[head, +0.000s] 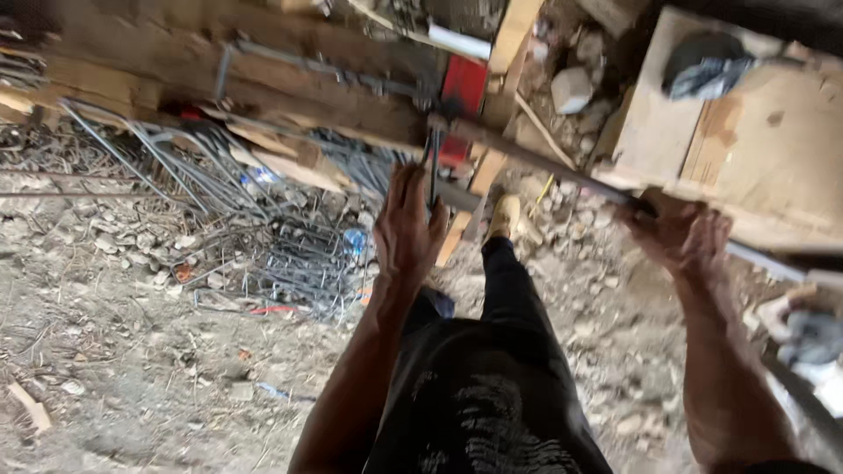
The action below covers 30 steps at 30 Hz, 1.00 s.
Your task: The person bends metal rods into rectangular shapes using a manual bending jig. They repeatedly insert rods into the jig, use a long metal bar to apply leverage and bend the rods, and then remove the finished pieces. A hammer is also used to tap the rods during the process.
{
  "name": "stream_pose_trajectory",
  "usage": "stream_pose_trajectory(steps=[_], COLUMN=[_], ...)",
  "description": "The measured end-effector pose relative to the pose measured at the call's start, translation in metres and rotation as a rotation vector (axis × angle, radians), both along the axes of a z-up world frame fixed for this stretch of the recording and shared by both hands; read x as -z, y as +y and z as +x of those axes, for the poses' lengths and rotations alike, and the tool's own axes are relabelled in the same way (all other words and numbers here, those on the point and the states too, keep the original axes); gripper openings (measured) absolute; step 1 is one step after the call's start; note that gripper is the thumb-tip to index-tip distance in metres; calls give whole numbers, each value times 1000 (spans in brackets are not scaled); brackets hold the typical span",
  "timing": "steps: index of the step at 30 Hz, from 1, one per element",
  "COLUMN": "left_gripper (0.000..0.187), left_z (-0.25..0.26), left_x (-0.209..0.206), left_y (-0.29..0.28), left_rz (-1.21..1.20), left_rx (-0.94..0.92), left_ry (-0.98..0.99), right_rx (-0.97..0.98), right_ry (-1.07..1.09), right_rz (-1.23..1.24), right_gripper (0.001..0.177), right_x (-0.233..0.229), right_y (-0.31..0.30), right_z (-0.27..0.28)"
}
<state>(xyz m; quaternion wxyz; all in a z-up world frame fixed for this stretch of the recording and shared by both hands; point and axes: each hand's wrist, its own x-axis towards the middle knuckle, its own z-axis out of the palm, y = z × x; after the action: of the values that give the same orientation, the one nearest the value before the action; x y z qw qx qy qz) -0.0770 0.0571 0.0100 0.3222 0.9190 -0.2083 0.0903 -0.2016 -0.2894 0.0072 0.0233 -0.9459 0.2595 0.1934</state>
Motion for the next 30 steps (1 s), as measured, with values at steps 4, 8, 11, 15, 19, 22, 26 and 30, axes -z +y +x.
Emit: stream_pose_trajectory(steps=[4, 8, 11, 15, 19, 22, 26, 30], left_gripper=[46, 44, 34, 32, 34, 37, 40, 47], left_z=[10, 16, 20, 22, 25, 20, 12, 11], left_x=[12, 27, 31, 45, 47, 36, 31, 34], left_y=[10, 25, 32, 47, 50, 49, 45, 47], left_rz=[-3, -33, -109, -113, -154, -78, -130, -96], left_rx=[61, 107, 125, 147, 209, 211, 257, 264], left_ry=[-41, -28, -77, -126, -130, -125, -91, -7], right_rx=[-38, -131, -93, -25, -30, 91, 216, 126], right_ry=[-124, -272, -222, -251, -266, -257, -90, -69], right_rz=[10, -265, -320, -243, -305, -169, -1, -49], right_gripper=[60, 74, 84, 80, 69, 68, 57, 71], right_x=[-5, 31, 13, 0, -8, -13, -59, -56], right_y=[23, 32, 64, 100, 110, 100, 101, 61], right_z=[-22, -61, -65, -80, -82, -69, -34, -24])
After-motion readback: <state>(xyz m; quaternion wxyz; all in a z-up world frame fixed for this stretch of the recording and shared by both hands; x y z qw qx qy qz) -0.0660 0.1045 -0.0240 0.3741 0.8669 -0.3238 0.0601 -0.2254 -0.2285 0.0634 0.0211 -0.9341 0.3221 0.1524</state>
